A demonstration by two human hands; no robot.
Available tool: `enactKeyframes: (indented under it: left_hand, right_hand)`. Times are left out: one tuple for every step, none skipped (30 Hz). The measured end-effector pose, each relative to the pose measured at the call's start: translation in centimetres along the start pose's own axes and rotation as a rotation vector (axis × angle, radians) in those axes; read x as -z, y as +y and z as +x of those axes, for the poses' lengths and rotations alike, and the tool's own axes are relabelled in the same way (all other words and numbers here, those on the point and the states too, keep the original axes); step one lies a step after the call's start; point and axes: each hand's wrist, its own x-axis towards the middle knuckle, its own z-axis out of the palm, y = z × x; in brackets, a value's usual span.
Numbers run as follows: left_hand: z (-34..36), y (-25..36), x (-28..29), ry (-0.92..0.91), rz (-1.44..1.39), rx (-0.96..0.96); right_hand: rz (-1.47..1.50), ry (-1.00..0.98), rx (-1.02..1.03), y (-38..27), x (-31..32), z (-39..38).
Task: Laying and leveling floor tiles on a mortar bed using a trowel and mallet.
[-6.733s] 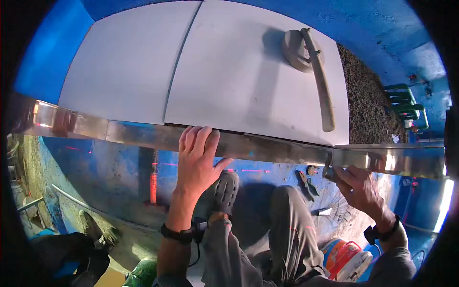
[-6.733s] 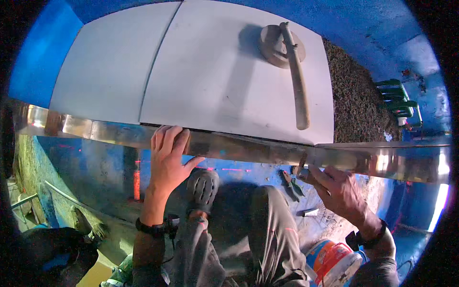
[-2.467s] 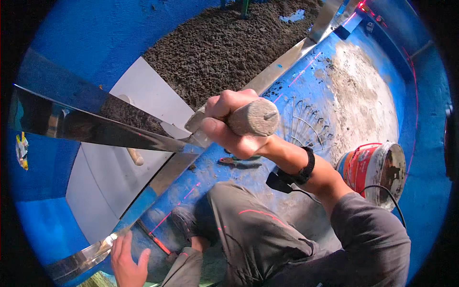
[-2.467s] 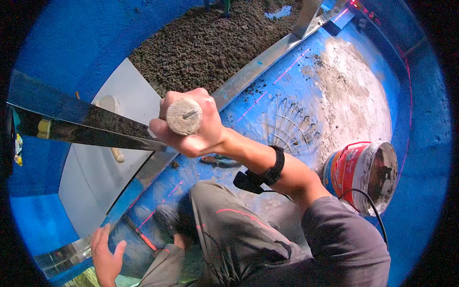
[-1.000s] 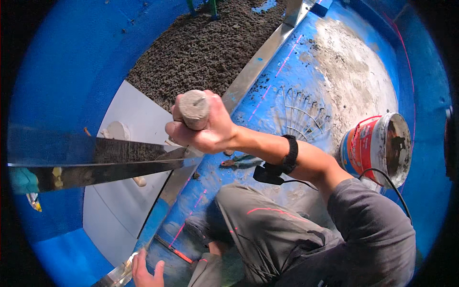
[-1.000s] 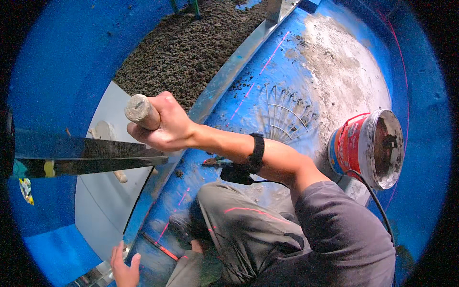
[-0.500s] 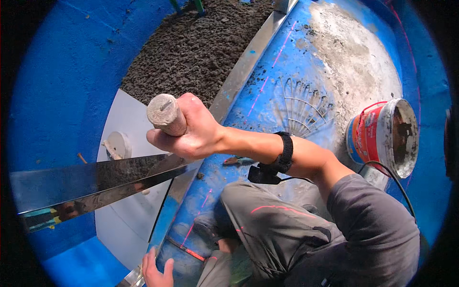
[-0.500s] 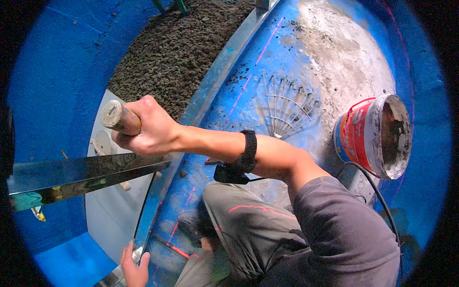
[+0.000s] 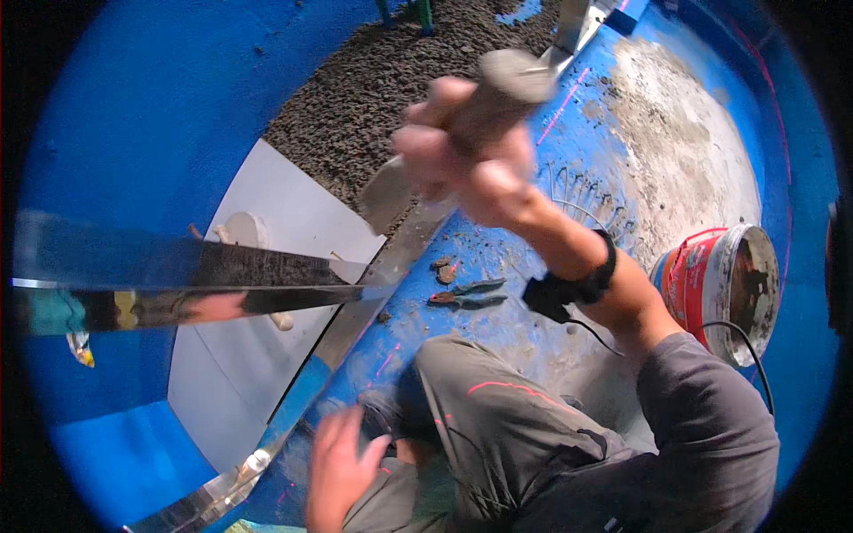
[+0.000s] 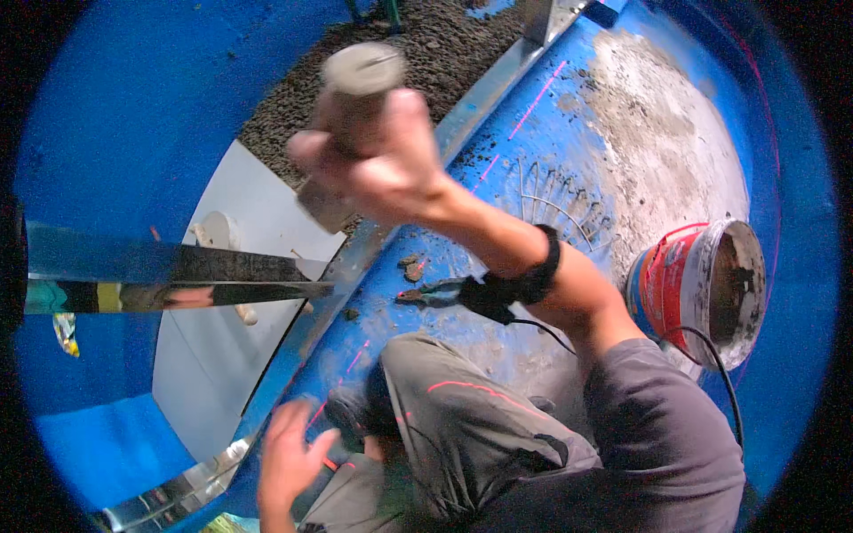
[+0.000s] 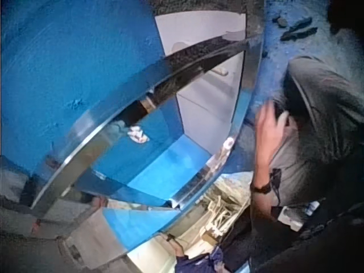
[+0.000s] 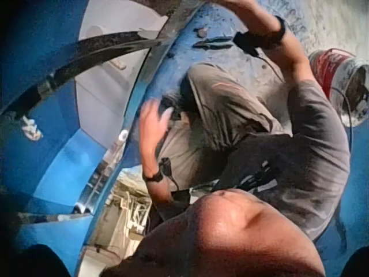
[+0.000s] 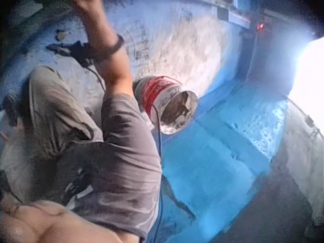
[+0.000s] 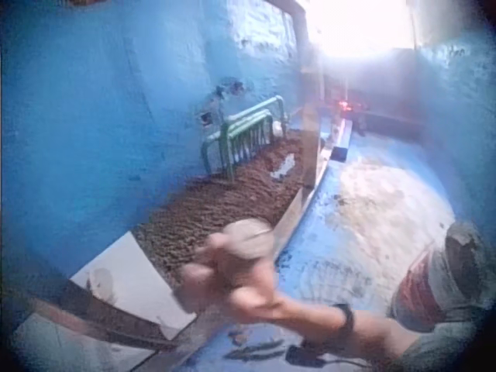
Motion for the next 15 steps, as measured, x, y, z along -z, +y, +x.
enactKeyframes:
  left_hand:
    - [1.5,0.8,-1.8,0.003,-0.047,-0.082]
    - [3.5,2.0,-4.0,0.039,-0.077,-0.129]
    - [6.1,3.1,-6.2,0.078,-0.173,-0.184]
    - [9.1,4.3,-8.4,0.154,-0.225,-0.172]
    - [12.2,5.4,-10.2,0.288,-0.292,-0.204]
    - [15.3,6.3,-11.8,0.402,-0.271,-0.173]
    - [18.2,7.1,-13.2,0.497,-0.272,-0.111]
    - [20.7,7.7,-14.3,0.612,-0.210,-0.048]
    - [22.8,7.9,-15.1,0.713,-0.136,-0.014]
    - [24.3,7.8,-15.7,0.780,-0.085,0.050]
    - [25.6,7.6,-16.1,0.805,-0.081,0.062]
    - [26.5,7.5,-16.5,0.833,-0.034,0.162]
    - [27.2,7.6,-16.9,0.844,0.013,0.273]
    - [28.0,7.7,-17.2,0.860,0.012,0.256]
    - [28.6,7.9,-17.5,0.840,-0.020,0.344]
  right_hand:
    - [-0.060,0.004,-0.045,-1.4,0.9,-0.3]
    - [-0.246,0.012,-0.078,-3.1,2.0,-1.1]
    - [-0.196,0.030,-0.070,-4.4,2.8,-1.9]
    - [-0.125,0.053,-0.089,-5.7,3.6,-2.8]
    - [-0.208,0.110,-0.079,-6.8,4.1,-4.1]
    - [-0.252,0.215,-0.137,-8.0,4.7,-5.4]
    - [-0.295,0.241,-0.078,-8.9,5.3,-6.7]
    - [-0.314,0.239,-0.078,-10.0,6.1,-7.9]
    - [-0.334,0.236,-0.079,-11.0,6.9,-9.0]
    - [-0.349,0.155,-0.075,-12.2,7.9,-10.1]
    - [-0.347,0.195,-0.114,-12.8,8.8,-11.0]
    - [-0.316,0.208,-0.124,-13.4,9.5,-12.1]
    - [-0.343,0.216,-0.138,-13.8,10.2,-13.2]
    - [-0.403,0.319,-0.132,-13.9,10.9,-14.0]
    - [-0.445,0.395,-0.138,-14.0,11.5,-14.8]
